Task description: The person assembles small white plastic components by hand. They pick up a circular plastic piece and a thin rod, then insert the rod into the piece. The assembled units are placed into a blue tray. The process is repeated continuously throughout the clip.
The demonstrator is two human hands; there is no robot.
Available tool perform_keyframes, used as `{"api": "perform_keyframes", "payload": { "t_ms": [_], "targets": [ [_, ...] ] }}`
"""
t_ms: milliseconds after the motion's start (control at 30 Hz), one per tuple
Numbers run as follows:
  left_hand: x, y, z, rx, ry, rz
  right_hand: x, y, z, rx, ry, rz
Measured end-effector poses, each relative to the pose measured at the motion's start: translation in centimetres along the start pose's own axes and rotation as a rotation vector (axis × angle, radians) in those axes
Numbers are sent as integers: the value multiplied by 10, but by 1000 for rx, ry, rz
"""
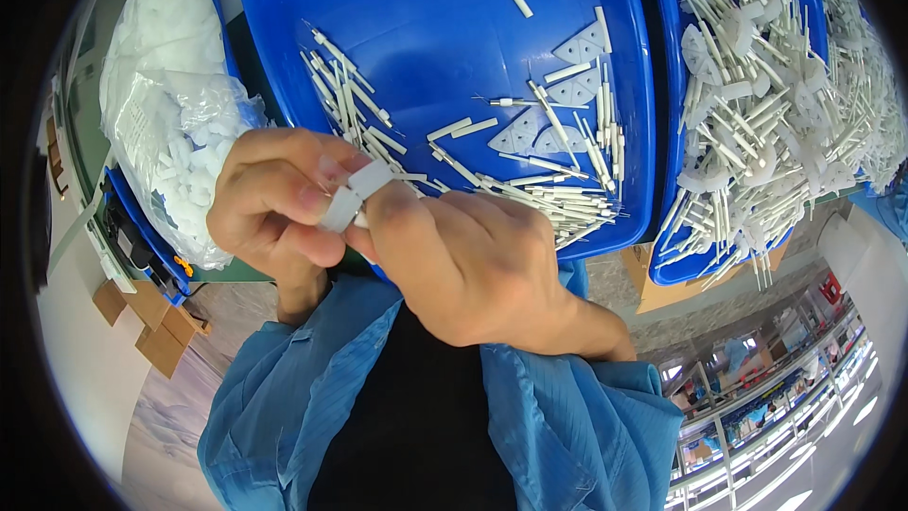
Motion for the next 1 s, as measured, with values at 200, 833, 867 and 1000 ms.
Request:
{"api": "perform_keyframes", "payload": {
  "t_ms": [200, 833, 867, 1000],
  "targets": [
    [1, -5, -4, 122, -201, -80, 1, 4, 7, -75, 204, -1],
    [-2, -1, 2, -67, 209, 107, 2, 7, 25, -1, 95, -125],
    [-3, -3, 4, -25, 239, 118, 2, 8, 25, 8, 117, -113],
    [3, -8, 10, 234, 398, -16, 0, 8, 26, 41, 168, -80]
  ]
}}
Point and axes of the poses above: each hand's wrist, its own y-axis towards the middle knuckle, its own x-axis out of the palm, z = x × y, the point moved 8 cm from there along y, towards the middle knuckle, and after that the axes turned 8 degrees about y, right-handed, at the moved point
